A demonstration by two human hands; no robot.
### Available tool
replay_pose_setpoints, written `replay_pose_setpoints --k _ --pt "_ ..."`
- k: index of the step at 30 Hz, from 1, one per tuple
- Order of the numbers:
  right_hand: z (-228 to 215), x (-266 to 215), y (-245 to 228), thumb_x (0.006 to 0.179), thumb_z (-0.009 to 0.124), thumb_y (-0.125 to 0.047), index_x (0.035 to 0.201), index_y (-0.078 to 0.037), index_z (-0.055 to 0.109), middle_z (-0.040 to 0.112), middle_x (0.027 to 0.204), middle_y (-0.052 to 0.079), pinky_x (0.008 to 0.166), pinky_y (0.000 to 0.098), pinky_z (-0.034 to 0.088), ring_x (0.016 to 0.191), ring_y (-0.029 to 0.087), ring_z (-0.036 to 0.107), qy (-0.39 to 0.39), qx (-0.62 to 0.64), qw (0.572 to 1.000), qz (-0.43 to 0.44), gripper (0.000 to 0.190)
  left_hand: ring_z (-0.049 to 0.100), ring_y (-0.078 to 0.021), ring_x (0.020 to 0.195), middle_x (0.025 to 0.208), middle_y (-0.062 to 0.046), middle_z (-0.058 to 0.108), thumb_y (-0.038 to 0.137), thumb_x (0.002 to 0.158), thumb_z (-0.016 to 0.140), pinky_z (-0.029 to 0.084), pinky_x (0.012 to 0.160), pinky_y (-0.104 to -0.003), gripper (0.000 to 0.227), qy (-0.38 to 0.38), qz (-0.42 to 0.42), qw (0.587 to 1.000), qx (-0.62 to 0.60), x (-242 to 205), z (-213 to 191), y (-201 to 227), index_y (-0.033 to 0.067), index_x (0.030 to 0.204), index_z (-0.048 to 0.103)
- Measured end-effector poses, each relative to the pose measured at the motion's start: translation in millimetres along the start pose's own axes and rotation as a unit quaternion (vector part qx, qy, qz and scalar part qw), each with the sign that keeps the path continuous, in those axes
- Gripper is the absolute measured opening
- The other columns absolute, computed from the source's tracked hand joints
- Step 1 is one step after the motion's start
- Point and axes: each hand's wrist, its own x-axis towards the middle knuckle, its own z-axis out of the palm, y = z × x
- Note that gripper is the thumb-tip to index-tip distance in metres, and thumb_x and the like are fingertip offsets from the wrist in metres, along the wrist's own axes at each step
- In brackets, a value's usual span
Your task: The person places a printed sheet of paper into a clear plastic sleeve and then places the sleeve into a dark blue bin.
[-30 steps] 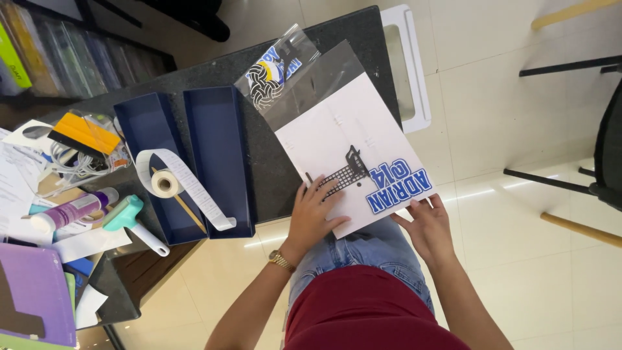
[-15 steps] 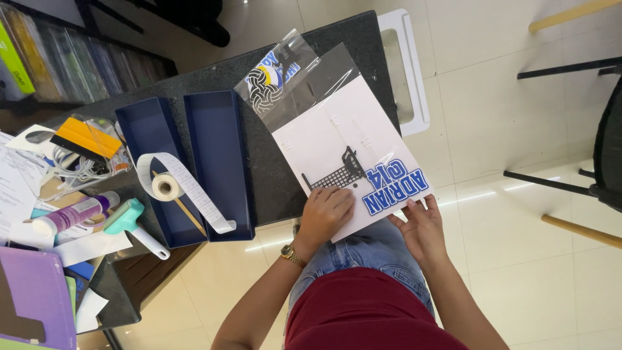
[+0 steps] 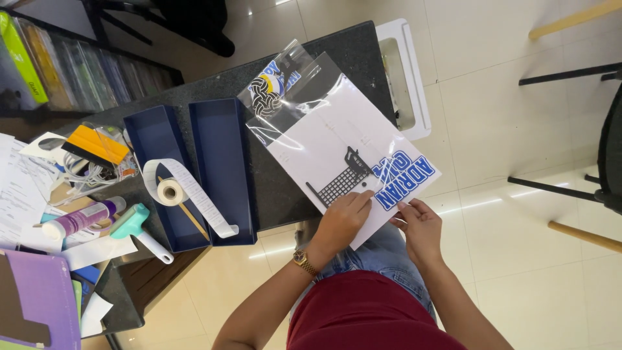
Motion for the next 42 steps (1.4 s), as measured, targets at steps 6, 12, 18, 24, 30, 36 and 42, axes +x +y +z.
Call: replay_pose_setpoints --k 6,12,18,24,30,36,42 --pt "-3 7 0 0.097 0.064 -0.001 0.12 0.007 0.065 0.07 0.087 0.017 0.067 0.0331 0.065 0.076 0.023 0.071 -0.001 -0.006 1.0 -0.013 0.024 0.068 -0.019 0.082 0.099 -0.01 0.069 -0.002 0.096 0.064 0.053 0.066 -0.027 0.007 -0.015 -0.003 1.0 0.01 5 -2 8 0.0001 0.095 0.07" --pt "-1 16 10 0.097 0.064 -0.001 0.121 0.006 0.066 0.071 0.088 0.018 0.068 0.0361 0.065 0.076 0.025 0.072 -0.01 -0.014 1.0 -0.015 0.025 0.066 -0.0174 0.087 0.105 -0.004 0.07 0.005 0.094 0.069 0.05 0.07 -0.031 0.003 0.006 -0.037 0.999 0.02 -12 25 5 0.0079 0.093 0.07" --pt "-4 12 10 0.097 0.063 0.001 0.121 0.005 0.065 0.071 0.088 0.014 0.069 0.0329 0.065 0.077 0.022 0.072 -0.019 0.017 0.999 -0.03 0.025 0.016 -0.0517 0.149 0.16 -0.028 0.013 0.004 0.082 0.077 0.018 0.12 -0.064 0.088 0.309 -0.501 0.778 -0.218 -30 4 -39 0.0029 0.155 0.026" --pt "11 -12 -3 0.097 0.063 -0.001 0.121 0.003 0.065 0.071 0.09 0.014 0.073 0.0374 0.065 0.081 0.024 0.073 -0.048 0.032 0.998 -0.01 0.024 0.051 -0.032 0.136 0.153 -0.021 0.045 0.016 0.102 0.058 0.045 0.112 -0.047 0.073 0.304 -0.589 0.481 -0.573 4 -31 -26 0.0117 0.163 0.017" --pt "6 -14 5 0.095 0.064 0.002 0.122 0.007 0.064 0.069 0.091 0.019 0.074 0.0453 0.065 0.082 0.032 0.074 -0.079 0.023 0.996 0.034 0.027 0.05 -0.0276 0.135 0.147 -0.019 0.05 0.013 0.1 0.062 0.043 0.114 -0.046 0.074 0.225 -0.617 0.543 -0.523 3 -41 -18 0.011 0.161 0.02" --pt "-1 1 26 0.095 0.066 0.0 0.12 0.006 0.065 0.07 0.086 0.015 0.075 0.0397 0.066 0.078 0.026 0.074 -0.067 0.024 0.997 0.028 0.026 0.051 -0.0226 0.131 0.146 -0.014 0.052 0.013 0.098 0.066 0.044 0.113 -0.046 0.076 0.233 -0.63 0.534 -0.513 -2 -24 -13 0.0134 0.16 0.024" --pt "3 3 21 0.094 0.066 0.0 0.12 0.01 0.064 0.068 0.084 0.017 0.073 0.0417 0.066 0.076 0.026 0.072 -0.066 0.008 0.997 0.033 0.027 0.046 -0.0254 0.137 0.152 -0.017 0.044 0.017 0.096 0.071 0.04 0.116 -0.047 0.083 0.241 -0.631 0.556 -0.484 -15 -1 -9 0.0141 0.161 0.02"
